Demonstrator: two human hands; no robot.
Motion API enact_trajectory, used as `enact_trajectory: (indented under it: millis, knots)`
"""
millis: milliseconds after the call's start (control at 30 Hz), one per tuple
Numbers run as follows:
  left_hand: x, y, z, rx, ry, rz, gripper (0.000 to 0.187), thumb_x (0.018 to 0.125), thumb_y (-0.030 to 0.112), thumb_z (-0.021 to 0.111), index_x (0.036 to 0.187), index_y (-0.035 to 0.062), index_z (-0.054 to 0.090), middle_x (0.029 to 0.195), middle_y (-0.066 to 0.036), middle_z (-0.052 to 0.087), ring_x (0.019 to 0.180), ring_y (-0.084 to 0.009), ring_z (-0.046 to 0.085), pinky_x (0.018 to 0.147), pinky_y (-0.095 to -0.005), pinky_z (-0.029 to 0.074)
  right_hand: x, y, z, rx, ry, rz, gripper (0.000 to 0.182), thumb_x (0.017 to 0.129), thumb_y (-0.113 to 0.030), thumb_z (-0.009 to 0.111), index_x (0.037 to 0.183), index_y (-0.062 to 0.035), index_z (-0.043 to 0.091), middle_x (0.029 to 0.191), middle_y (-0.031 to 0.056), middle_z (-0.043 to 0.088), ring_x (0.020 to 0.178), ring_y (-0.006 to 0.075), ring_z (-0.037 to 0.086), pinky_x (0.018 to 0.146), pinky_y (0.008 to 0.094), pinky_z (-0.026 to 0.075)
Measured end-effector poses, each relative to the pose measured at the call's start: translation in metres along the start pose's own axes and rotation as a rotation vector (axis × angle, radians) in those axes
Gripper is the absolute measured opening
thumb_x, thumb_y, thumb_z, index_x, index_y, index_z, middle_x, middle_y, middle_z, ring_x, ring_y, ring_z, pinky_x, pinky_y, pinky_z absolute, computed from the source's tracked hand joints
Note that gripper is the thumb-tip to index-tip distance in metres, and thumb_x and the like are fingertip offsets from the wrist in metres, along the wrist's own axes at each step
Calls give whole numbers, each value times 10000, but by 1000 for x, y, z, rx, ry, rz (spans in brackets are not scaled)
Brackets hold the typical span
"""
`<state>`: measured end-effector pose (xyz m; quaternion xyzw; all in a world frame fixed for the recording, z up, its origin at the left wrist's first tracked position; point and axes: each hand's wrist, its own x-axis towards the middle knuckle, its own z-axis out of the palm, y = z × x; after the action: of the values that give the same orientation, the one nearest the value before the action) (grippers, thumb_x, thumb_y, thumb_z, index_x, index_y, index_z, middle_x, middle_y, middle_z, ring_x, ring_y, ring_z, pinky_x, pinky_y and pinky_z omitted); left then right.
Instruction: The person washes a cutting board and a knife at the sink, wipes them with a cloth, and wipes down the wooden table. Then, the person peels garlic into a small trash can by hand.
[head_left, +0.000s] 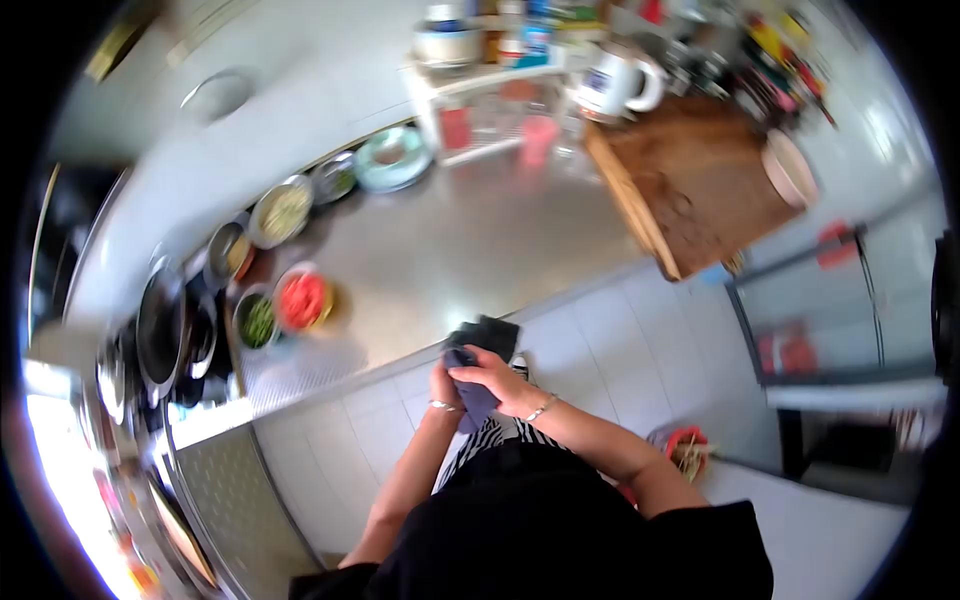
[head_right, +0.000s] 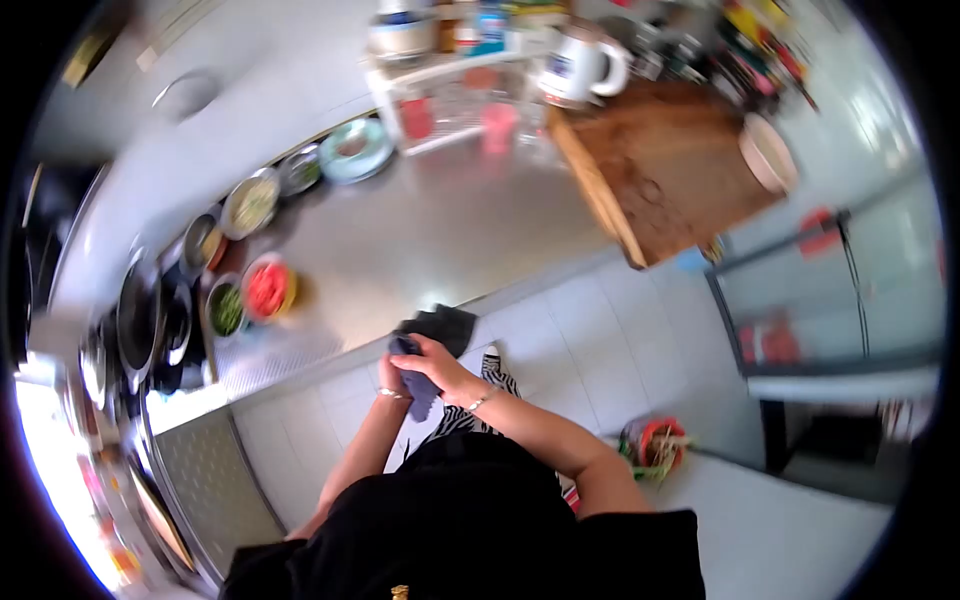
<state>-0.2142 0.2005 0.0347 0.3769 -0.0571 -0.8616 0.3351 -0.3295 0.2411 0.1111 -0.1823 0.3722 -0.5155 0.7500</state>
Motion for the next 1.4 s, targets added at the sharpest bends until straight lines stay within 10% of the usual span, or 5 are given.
enact_trajectory:
  millis: [533,633,767,1167,1400]
  knots:
    - [-146,24,-134,-39,47,1005,352,832,261,509,1109,43,533,1032,-103,591,962,-194,555,866,-327,436,62,136,138,-272,-418,734,281,935,-261,459,1013,-29,598,976,61,633,880,149,604,744,275,496]
    - [-65,-28,-238,-1393,-991,1081,267,957,372,407,1031,161,552,998,-40,573,982,-148,525,859,-273,444,62,212,161,-903,-781,144,153,889,-116,536,976,-4,593,909,68,632,817,99,580,705,240,467]
    - [-193,10,-251,-834,81,1396,239,948,278,422,1020,92,554,985,-6,574,902,-164,538,838,-267,444,30,259,250,-1072,-1125,-432,134,841,-78,548,955,-32,601,861,120,625,735,251,626,661,318,500]
    - [-430,153,-412,-967,223,1459,392,950,338,383,1196,56,497,1158,-73,546,1047,-208,532,923,-330,426,36,450,488,-1175,-1596,-817,465,795,-348,602,1177,-88,547,1188,106,559,1212,279,422,1027,503,203]
    - [-505,264,-498,-871,420,1436,436,946,355,382,1227,40,490,1190,-86,545,1056,-212,545,918,-334,441,95,552,580,-934,-1171,-50,592,836,-295,589,1348,-78,388,1419,194,288,1337,305,233,1083,375,199]
